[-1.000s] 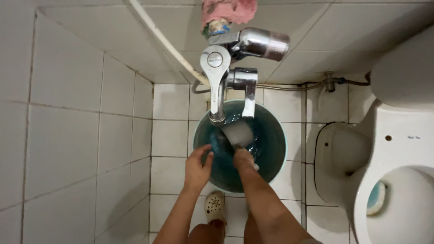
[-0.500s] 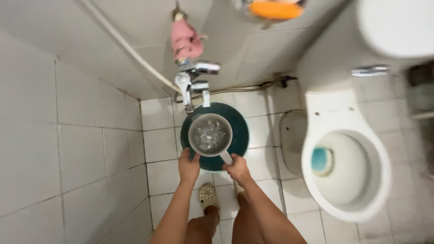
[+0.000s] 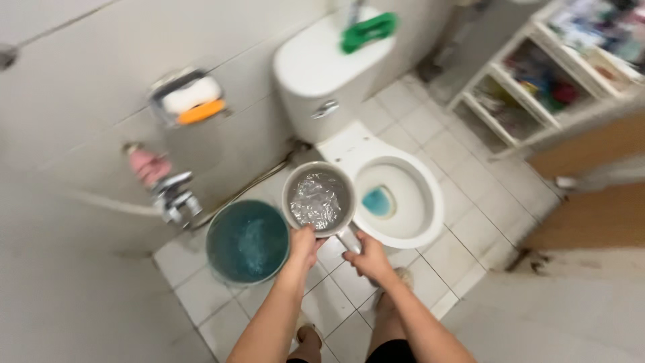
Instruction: The person prepares a cleaning solution by mixing water and detergent in a pot, then pours it into the toilet bowl. They use a green scrub brush to scrub the toilet seat and lid repeatedly, rinsing the brush in the pot between scrubs.
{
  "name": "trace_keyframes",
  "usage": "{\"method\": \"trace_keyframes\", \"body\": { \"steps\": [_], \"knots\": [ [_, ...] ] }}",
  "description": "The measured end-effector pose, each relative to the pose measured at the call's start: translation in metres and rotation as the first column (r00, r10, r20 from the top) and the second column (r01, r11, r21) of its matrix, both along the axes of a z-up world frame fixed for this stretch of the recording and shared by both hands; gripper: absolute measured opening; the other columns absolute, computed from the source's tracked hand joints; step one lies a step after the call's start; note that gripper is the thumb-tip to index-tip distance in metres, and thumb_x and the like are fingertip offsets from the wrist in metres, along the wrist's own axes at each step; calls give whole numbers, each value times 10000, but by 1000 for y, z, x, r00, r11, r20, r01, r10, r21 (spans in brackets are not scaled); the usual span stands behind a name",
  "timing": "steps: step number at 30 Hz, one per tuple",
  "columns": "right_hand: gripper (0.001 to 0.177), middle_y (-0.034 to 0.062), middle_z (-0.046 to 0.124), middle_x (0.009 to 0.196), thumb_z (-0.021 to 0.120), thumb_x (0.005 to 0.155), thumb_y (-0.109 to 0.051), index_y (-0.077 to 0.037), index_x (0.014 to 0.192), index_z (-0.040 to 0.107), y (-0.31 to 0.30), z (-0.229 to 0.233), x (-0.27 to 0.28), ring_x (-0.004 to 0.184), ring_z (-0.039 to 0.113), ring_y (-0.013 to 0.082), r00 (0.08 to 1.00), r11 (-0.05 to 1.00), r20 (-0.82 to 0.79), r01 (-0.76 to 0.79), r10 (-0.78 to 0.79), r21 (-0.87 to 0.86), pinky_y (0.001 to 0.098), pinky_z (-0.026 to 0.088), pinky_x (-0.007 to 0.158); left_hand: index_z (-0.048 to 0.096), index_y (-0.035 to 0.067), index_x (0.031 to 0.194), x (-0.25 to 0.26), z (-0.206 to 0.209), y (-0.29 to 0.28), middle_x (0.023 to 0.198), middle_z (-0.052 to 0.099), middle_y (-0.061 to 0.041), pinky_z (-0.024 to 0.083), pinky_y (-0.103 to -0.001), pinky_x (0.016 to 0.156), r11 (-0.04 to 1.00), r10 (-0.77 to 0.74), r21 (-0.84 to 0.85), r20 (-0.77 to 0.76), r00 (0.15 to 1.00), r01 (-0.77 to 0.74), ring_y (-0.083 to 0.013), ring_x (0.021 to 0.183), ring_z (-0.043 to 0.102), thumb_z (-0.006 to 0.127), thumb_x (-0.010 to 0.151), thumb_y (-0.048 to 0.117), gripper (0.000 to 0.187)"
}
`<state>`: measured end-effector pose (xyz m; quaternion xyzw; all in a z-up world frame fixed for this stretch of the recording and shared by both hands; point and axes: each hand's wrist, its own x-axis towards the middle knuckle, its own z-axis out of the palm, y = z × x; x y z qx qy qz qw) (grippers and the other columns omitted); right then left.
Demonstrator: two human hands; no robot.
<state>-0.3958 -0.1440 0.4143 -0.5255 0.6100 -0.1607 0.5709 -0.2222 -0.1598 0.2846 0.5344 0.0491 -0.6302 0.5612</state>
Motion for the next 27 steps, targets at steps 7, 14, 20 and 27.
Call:
{"method": "trace_keyframes", "body": {
  "steps": [7,14,20,27],
  "knots": [
    [363,79,644,598,745,751,-59,2,1097,651,-62,70,-151,405,593,153,988,992,-117,95,-105,-86,334,484,393,486,-175,1348,-156,38,-88,1246,635,-304,602,-571,887,988,-133,-82,-52,990,129,-464,1058,711,484,942,-56,423],
    [358,73,633,607,733,746,-58,0,1090,656,-163,116,-319,410,562,156,993,997,-113,13,-21,-75,342,456,397,355,56,1487,-314,140,-179,1342,571,-252,620,-549,854,990,-93,-109,-25,995,90,-425,1057,706,455,919,-13,581],
    [477,98,632,598,724,745,-51,-1,1201,592,-250,154,-418,404,570,164,986,996,-168,-36,21,-85,343,469,410,156,177,1567,-399,188,-243,1504,420,-234,539,-599,962,971,-229,90,94,969,220,-467,1274,545,580,895,207,795],
    [393,79,620,618,705,760,-21,31,1142,633,-325,153,-453,406,559,159,987,994,-148,-78,66,-73,344,447,399,170,6,1608,-250,189,-365,1647,299,-299,282,-452,1214,959,277,-281,918,284,-27,-430,1518,318,826,904,387,1035]
  ]
}}
